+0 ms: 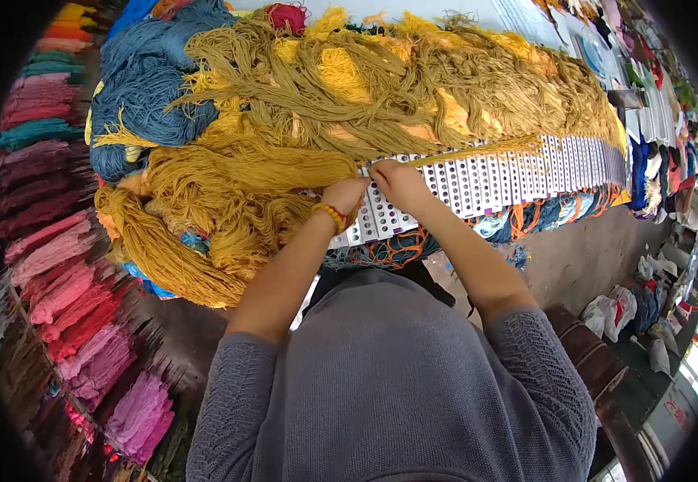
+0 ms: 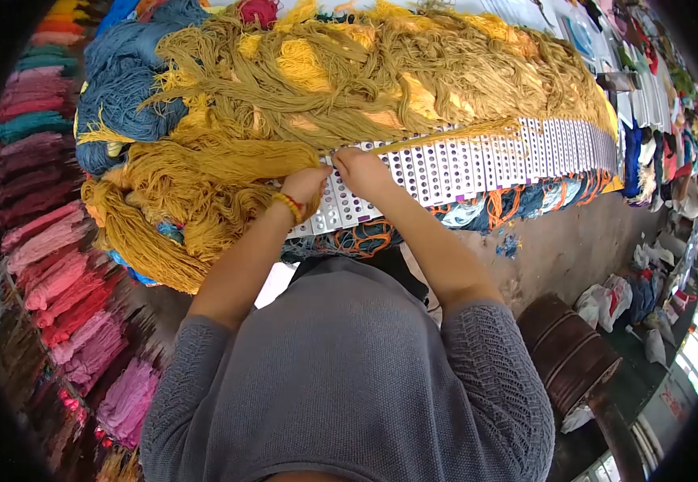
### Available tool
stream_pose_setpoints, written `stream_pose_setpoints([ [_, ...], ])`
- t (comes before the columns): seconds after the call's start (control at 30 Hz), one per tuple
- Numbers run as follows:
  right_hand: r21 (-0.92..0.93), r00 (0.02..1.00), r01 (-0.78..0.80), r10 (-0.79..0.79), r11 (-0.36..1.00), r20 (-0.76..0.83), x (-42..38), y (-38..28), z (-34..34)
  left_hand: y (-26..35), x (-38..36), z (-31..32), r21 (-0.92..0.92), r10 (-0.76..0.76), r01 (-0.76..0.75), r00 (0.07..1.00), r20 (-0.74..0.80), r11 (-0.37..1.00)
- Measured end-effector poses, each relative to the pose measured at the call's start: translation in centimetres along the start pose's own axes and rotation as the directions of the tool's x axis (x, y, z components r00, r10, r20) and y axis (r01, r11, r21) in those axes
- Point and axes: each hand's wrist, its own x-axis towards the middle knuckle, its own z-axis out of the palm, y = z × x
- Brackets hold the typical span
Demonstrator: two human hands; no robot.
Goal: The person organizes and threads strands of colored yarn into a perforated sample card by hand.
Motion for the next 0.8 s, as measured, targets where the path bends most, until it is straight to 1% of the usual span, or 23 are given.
stream_pose_setpoints([
  [0.03, -0.050, 1.000, 0.014, -0.014, 0.999, 0.006, 0.1, 0.0, 0.1, -0.3, 0.7, 0.4, 0.145, 0.003, 0.008, 0.997, -0.076, 0.989],
  [0.07, -0.098, 1.000, 0.030, -0.029, 0.995, 0.013, 0.2, -0.4, -0.1, 1.0, -0.4, 0.8, 0.348, 0.089, -0.042, 0.989, -0.121, 0.937],
  [0.1, -0.099, 0.999, 0.032, -0.031, 0.995, 0.014, 0.4, -0.7, -0.3, 0.6, 0.1, 0.8, 0.346, 0.090, -0.042, 0.988, -0.123, 0.937],
  [0.17, -0.334, 0.989, 0.043, 0.007, 0.942, 0.149, 0.3, -1.4, -0.9, 0.2, 0.3, 1.0, 0.428, 0.326, -0.226, 0.928, -0.178, 0.875],
  [0.2, -0.332, 0.988, 0.043, 0.009, 0.942, 0.152, 0.4, -1.5, -0.9, 0.4, 0.0, 0.9, 0.427, 0.323, -0.223, 0.929, -0.178, 0.876],
  [0.27, -0.389, 0.983, 0.066, 0.007, 0.919, 0.182, 0.4, -1.6, -0.9, 1.1, -0.8, 0.8, 0.271, 0.079, -0.047, 0.991, -0.106, 0.961],
  [0.3, -0.388, 0.983, 0.068, 0.005, 0.919, 0.183, 0.5, -1.7, -0.9, 1.0, -0.8, 0.7, 0.271, 0.078, -0.046, 0.991, -0.108, 0.962],
  [0.37, -0.434, 0.978, 0.054, 0.041, 0.899, 0.206, 0.4, -2.1, -1.0, 0.9, -0.8, 0.5, -0.018, 0.026, -0.026, 1.000, -0.005, 1.000],
  [0.4, -0.434, 0.977, 0.054, 0.042, 0.900, 0.207, 0.4, -2.3, -1.1, 1.0, -1.0, 0.6, -0.018, 0.025, -0.025, 1.000, -0.005, 1.000],
  [0.47, -0.427, 0.975, 0.050, 0.049, 0.903, 0.218, 0.3, -2.7, -1.4, 1.1, -1.4, 0.8, -0.213, 0.049, -0.045, 0.999, 0.013, 0.976],
  [0.5, -0.426, 0.975, 0.049, 0.051, 0.903, 0.219, 0.3, -2.5, -1.2, 0.3, -0.6, 0.7, -0.212, 0.048, -0.044, 0.999, 0.014, 0.976],
  [0.57, -0.387, 0.987, 0.063, 0.001, 0.920, 0.163, 0.3, -2.1, -0.7, -1.1, 0.9, 0.4, -0.210, 0.198, -0.187, 0.980, 0.033, 0.960],
  [0.6, -0.386, 0.987, 0.061, 0.003, 0.920, 0.163, 0.3, -2.0, -0.7, -1.4, 1.1, 0.4, -0.210, 0.196, -0.185, 0.980, 0.035, 0.960],
  [0.67, -0.391, 0.983, 0.056, 0.017, 0.919, 0.180, 0.3, -2.0, -0.8, -1.5, 1.0, 0.7, -0.319, 0.239, -0.224, 0.971, 0.008, 0.921],
  [0.7, -0.391, 0.984, 0.051, 0.021, 0.919, 0.179, 0.4, -2.0, -0.7, -1.4, 0.8, 0.8, -0.317, 0.236, -0.221, 0.972, 0.012, 0.922],
  [0.77, -0.244, 0.978, -0.147, 0.178, 0.959, 0.107, 0.8, -1.7, -0.4, -1.2, 0.6, 0.7, -0.214, 0.262, -0.264, 0.964, -0.038, 0.940],
  [0.8, -0.066, 0.980, -0.182, 0.187, 0.981, 0.063, 1.0, -1.3, -0.3, -1.1, 0.8, 0.6, -0.213, 0.262, -0.263, 0.964, -0.036, 0.941],
])
